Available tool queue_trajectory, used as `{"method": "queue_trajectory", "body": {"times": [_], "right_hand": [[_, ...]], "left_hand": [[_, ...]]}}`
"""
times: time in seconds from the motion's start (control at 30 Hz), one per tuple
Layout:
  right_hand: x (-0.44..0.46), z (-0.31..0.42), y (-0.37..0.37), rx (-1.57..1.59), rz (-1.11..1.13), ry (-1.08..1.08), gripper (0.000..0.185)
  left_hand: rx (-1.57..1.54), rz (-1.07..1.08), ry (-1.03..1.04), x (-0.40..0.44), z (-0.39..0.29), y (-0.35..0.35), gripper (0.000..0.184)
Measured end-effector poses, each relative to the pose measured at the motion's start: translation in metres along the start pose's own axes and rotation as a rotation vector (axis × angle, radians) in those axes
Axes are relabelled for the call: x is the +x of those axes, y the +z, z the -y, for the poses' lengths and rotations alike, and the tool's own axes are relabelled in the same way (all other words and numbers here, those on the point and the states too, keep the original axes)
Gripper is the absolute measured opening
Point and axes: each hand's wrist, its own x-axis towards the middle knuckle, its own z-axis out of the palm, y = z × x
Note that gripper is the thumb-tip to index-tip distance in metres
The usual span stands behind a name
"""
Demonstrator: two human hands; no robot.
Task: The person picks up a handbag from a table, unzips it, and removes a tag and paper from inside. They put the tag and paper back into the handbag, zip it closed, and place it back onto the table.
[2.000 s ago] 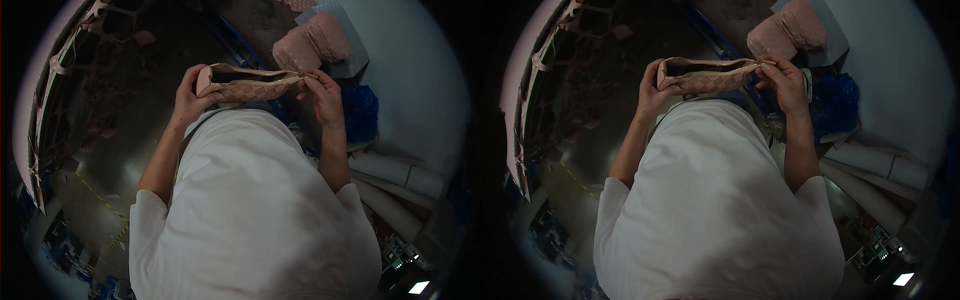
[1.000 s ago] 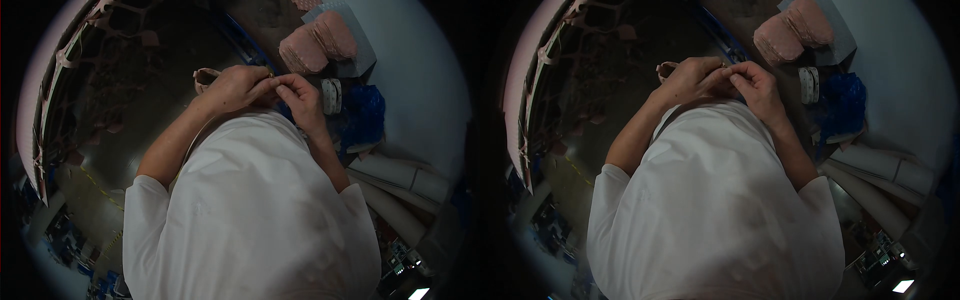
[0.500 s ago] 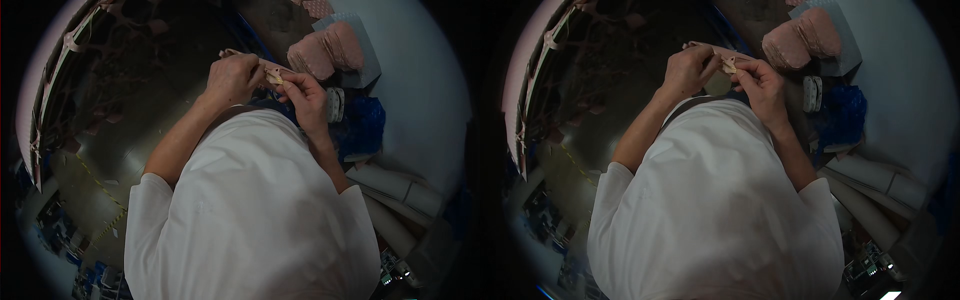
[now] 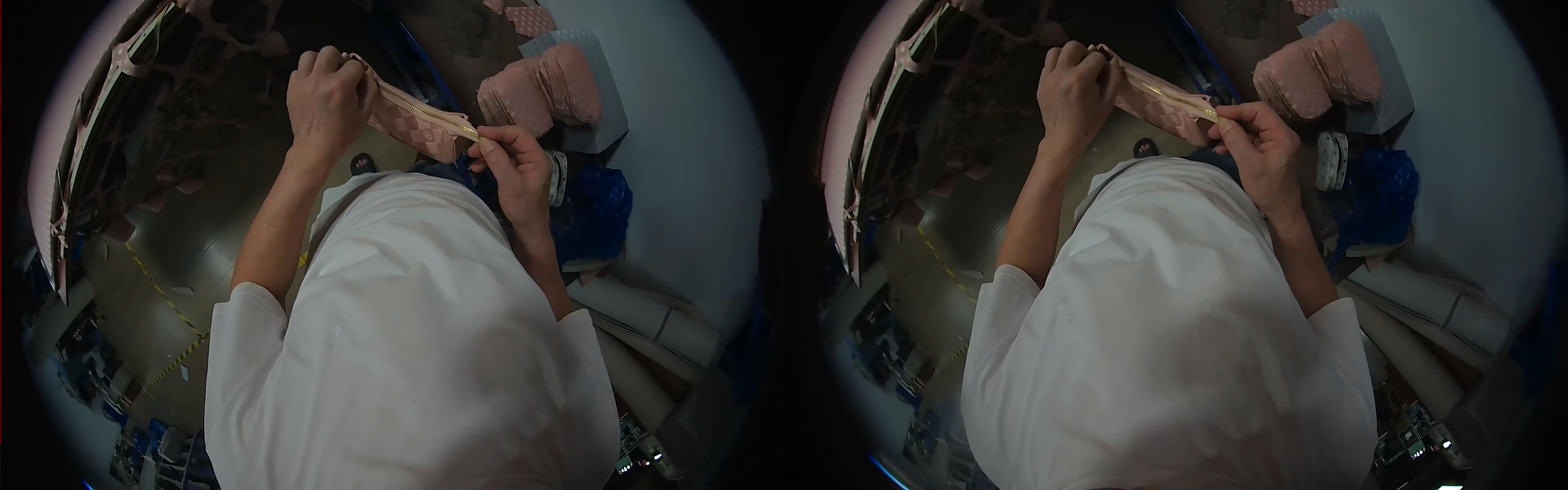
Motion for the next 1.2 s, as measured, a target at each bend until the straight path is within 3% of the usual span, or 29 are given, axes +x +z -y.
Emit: {"method": "queue_trajectory", "body": {"times": [0.13,0.3,0.53,0.63,0.73,0.83,1.0,1.1,1.2], "right_hand": [[0.003,-0.001,-0.006,-0.166,0.045,-0.044,0.016],[0.001,0.002,0.002,-0.145,0.091,-0.076,0.015],[0.006,0.012,-0.002,-0.068,0.044,-0.025,0.017],[0.009,0.007,-0.005,-0.201,0.051,-0.216,0.038],[0.011,0.017,-0.001,-0.622,-0.117,-0.583,0.07],[0.002,0.005,-0.012,-0.839,-0.012,-0.509,0.099],[-0.012,0.002,-0.002,-0.833,0.12,-0.456,0.098],[-0.013,0.0,-0.003,-0.843,0.104,-0.483,0.091],[-0.014,-0.002,-0.002,-0.871,0.045,-0.514,0.082]], "left_hand": [[-0.1,0.05,0.012,0.002,0.002,0.004,0.014],[-0.353,0.26,-0.202,-0.01,0.009,0.023,0.018],[-0.597,0.318,-0.261,-0.022,0.004,0.032,0.021],[-0.695,0.247,-0.302,-0.026,-0.002,0.031,0.02],[-0.735,0.141,-0.293,-0.028,-0.007,0.026,0.017],[-0.738,0.018,-0.235,-0.036,-0.005,0.029,0.014],[-0.742,-0.016,-0.198,-0.046,-0.006,0.024,0.01],[-0.773,-0.158,-0.177,-0.051,-0.005,0.034,0.01],[-0.799,-0.079,-0.329,-0.057,-0.001,0.039,0.012]]}}
